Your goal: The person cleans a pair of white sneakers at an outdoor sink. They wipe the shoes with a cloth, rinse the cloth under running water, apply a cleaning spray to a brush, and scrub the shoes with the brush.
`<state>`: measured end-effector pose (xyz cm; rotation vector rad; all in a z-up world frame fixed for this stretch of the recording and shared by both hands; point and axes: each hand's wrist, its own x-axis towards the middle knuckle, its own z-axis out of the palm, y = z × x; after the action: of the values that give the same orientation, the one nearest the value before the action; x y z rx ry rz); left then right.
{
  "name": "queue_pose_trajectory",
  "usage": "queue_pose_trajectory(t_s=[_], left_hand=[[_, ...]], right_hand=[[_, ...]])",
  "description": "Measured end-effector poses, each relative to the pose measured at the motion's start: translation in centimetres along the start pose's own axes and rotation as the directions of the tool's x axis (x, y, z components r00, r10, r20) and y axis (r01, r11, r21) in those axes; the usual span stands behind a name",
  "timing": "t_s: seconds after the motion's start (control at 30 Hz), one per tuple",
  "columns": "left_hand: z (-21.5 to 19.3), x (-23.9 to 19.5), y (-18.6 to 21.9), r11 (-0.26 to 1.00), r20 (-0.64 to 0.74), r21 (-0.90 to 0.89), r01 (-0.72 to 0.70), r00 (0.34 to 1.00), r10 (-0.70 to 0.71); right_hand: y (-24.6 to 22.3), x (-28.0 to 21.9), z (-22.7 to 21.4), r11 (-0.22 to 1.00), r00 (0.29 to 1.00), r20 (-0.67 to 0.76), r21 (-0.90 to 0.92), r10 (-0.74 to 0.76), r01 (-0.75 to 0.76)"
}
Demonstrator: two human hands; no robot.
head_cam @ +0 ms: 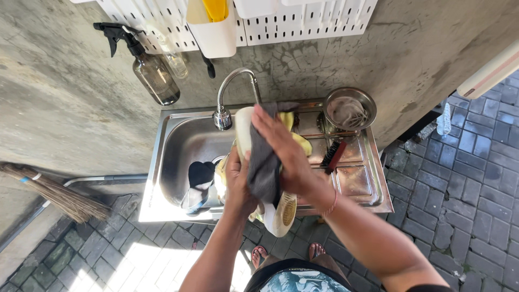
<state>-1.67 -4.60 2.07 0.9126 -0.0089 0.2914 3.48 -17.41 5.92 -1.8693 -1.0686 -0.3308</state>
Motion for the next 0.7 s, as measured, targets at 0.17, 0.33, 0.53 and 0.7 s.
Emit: queue_pose_trajectory(t_s=[0.17,0.33,0.53,0.7], left_hand=[[-0.5,1.3,2.6,0.971,-0.204,-0.175,-0.162,0.971,0.125],[-0.1,2.2,6.4,0.984,-0.357,-0.014,-0.179,0.92,0.163],[-1.1,3.2,9.0,0.93,-0.258,0.215,-0.298,0.901,0.349],[0.4,3.1,6.7,0.722,-0.036,0.688,-0.069,0.991,0.129]], right_hand=[[-2.3,-6.6,3.4,0.998,0.996,-0.08,0.061,-0.031,0.036],[-2.1,-11.9,5.2,0.986,0.992,-0.123,0.166,0.007,0.014],[-1.5,-14.0,2.0,0.804,0.926,-0.031,0.508,0.376,-0.309],[-4.4,-10.2,-7.9,0.78,0.869,-0.199,0.56,0.453,-0.279]])
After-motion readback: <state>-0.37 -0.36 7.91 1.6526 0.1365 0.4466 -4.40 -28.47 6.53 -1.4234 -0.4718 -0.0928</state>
